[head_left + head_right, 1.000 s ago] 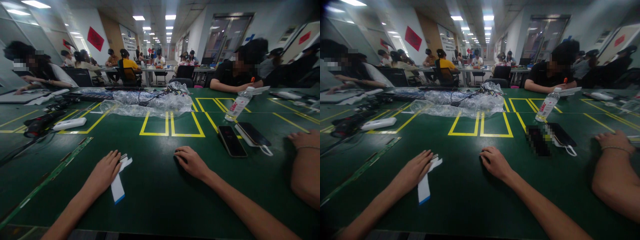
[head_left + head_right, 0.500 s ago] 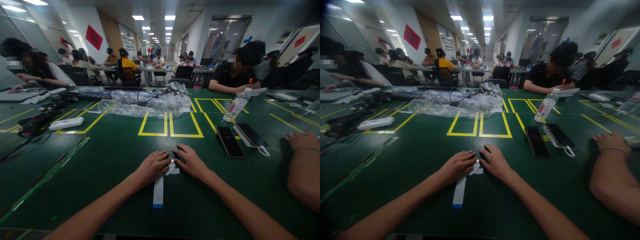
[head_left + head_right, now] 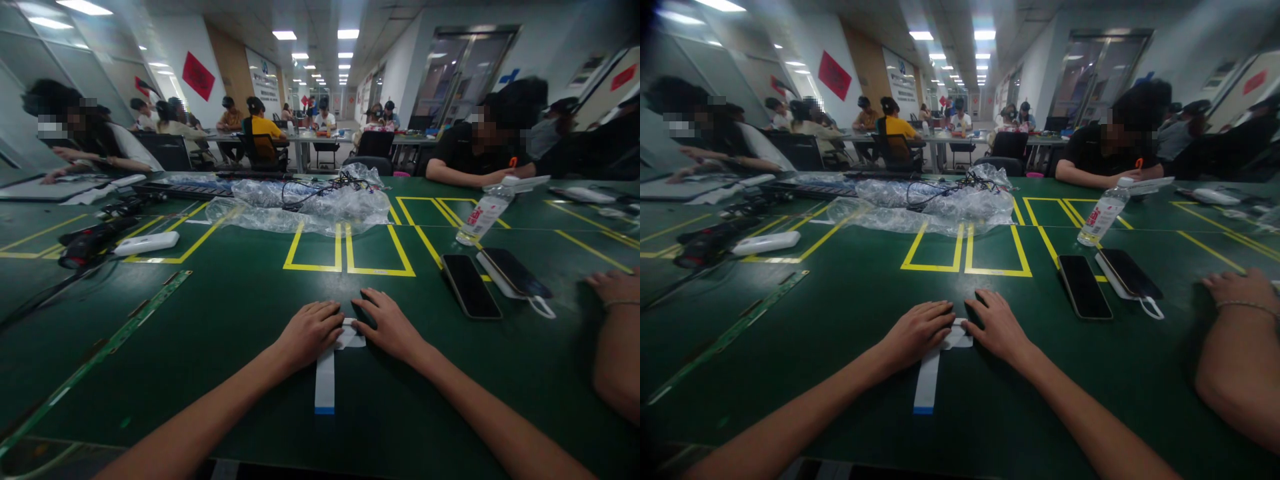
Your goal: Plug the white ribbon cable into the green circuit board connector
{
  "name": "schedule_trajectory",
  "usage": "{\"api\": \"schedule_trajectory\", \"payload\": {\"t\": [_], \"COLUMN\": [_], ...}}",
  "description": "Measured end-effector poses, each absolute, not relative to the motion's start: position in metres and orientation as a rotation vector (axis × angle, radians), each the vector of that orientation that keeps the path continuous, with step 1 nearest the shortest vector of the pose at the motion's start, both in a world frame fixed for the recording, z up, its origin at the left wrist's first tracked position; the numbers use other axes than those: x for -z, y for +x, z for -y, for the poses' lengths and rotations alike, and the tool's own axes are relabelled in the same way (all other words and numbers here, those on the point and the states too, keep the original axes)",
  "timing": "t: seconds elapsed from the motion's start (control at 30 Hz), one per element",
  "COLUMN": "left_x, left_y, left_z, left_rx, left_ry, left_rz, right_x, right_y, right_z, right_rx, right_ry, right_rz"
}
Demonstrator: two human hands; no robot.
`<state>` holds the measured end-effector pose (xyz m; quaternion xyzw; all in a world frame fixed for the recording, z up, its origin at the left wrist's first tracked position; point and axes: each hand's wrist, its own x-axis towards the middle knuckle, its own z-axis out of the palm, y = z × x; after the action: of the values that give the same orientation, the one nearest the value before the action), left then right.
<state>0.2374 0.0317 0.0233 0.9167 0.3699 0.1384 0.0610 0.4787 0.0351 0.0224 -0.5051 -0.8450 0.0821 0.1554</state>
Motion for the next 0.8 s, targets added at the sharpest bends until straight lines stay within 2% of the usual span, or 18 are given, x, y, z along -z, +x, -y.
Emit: {"api": "schedule_trajectory", "payload": {"t": [0.13,0.27,0.5,0.6,0.8], "left_x": [-0.037,-0.044,-0.027,-0.016,0.006], "left_y": [0.212,0.164,0.046,0.010,-0.010], "left_z": [-0.032,-0.032,0.002,0.015,0.019], "left_rx": [-0.289,-0.088,-0.057,-0.034,-0.014], "left_ry": [2.684,2.495,1.894,1.655,1.770], "left_rz": [-1.352,-1.816,-2.598,-2.714,-2.665], "right_x": [-0.026,-0.031,-0.034,-0.033,-0.032], "right_y": [0.478,0.479,0.485,0.488,0.489], "right_z": [-0.034,-0.033,-0.031,-0.032,-0.033], "right_rx": [-0.261,-0.315,-0.331,-0.335,-0.362], "right_ry": [-1.462,-1.484,-1.502,-1.484,-1.505], "right_rz": [2.436,2.449,2.462,2.459,2.453]}}
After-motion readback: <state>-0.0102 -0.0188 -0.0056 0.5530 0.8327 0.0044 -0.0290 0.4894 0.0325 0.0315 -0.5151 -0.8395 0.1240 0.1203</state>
